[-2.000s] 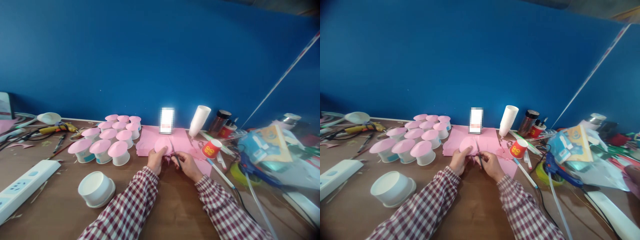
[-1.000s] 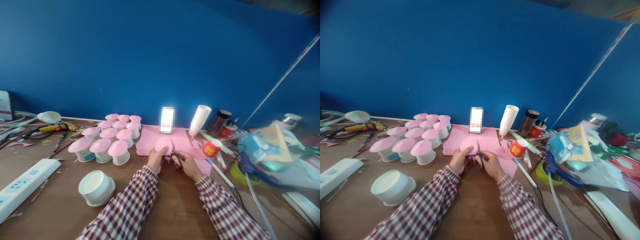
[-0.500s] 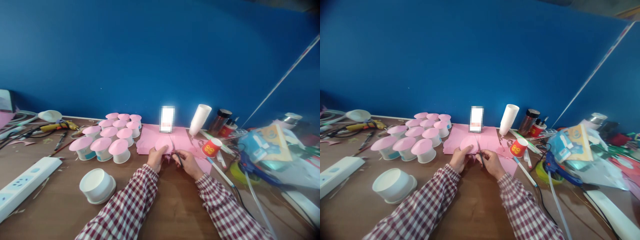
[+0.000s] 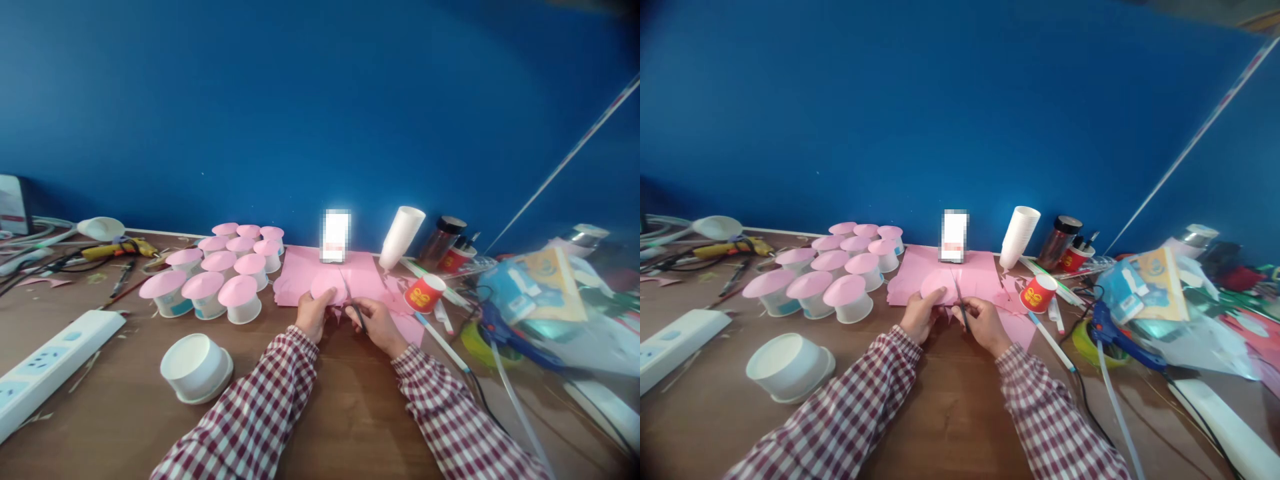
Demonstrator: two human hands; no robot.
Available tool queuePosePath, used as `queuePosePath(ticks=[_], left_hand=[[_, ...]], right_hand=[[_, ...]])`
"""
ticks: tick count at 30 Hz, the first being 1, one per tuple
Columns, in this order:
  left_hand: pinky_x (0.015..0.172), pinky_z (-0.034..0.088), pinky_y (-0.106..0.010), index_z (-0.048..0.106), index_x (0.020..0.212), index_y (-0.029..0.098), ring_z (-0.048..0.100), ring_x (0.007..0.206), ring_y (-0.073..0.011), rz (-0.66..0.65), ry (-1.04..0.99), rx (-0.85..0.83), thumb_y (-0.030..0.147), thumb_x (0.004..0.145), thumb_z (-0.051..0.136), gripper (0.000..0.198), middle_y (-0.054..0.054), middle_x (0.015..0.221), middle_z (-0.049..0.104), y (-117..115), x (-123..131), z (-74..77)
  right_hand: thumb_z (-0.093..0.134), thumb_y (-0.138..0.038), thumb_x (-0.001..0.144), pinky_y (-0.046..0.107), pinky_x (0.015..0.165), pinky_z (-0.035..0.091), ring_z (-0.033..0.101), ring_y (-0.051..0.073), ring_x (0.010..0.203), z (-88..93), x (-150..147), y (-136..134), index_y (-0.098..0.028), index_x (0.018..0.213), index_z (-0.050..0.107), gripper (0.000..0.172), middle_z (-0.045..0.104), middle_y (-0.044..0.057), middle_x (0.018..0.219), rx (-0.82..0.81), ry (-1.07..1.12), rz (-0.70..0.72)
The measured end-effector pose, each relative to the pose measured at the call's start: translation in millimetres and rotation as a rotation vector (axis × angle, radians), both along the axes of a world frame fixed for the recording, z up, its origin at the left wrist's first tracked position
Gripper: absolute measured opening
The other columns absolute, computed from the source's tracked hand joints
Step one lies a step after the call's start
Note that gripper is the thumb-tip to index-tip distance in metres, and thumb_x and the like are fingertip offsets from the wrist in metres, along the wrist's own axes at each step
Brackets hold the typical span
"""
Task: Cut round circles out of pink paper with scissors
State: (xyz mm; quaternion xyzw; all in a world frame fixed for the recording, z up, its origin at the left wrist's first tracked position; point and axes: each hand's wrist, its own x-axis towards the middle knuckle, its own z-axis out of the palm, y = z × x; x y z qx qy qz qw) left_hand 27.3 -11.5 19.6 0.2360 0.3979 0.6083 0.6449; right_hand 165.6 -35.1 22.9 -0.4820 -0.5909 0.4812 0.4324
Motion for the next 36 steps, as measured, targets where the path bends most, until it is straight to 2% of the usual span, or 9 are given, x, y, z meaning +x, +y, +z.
queuePosePath(ticks=[22,29,36], left_hand=[[0.037,0.036,-0.018,0.060,0.076,0.009,0.050,0.044,-0.0074,0.018,-0.002,-0.014,0.024,0.056,0.078,0.031,-0.002,0.059,0.059,-0.2,0.3,1.5],[0.037,0.037,-0.018,0.059,0.074,0.008,0.046,0.040,-0.0058,0.013,-0.003,-0.008,0.023,0.057,0.077,0.029,0.000,0.056,0.057,0.5,0.0,0.7],[0.038,0.039,-0.018,0.061,0.078,0.008,0.051,0.046,-0.0077,0.009,-0.021,-0.008,0.021,0.058,0.077,0.029,-0.003,0.060,0.059,0.7,-0.3,-0.1]], right_hand=[[0.067,-0.046,0.072,0.021,0.042,0.042,0.047,0.009,0.046,0.5,0.0,0.6,-0.014,0.077,0.063,0.033,0.051,-0.003,0.054,0.026,-0.029,0.009],[0.065,-0.047,0.074,0.021,0.042,0.041,0.047,0.010,0.044,0.7,-0.2,0.1,-0.016,0.072,0.062,0.032,0.052,-0.003,0.052,0.040,-0.064,0.007],[0.063,-0.043,0.078,0.020,0.041,0.038,0.047,0.010,0.044,-2.9,1.4,1.8,-0.016,0.076,0.063,0.028,0.051,-0.003,0.051,0.059,-0.074,0.029]])
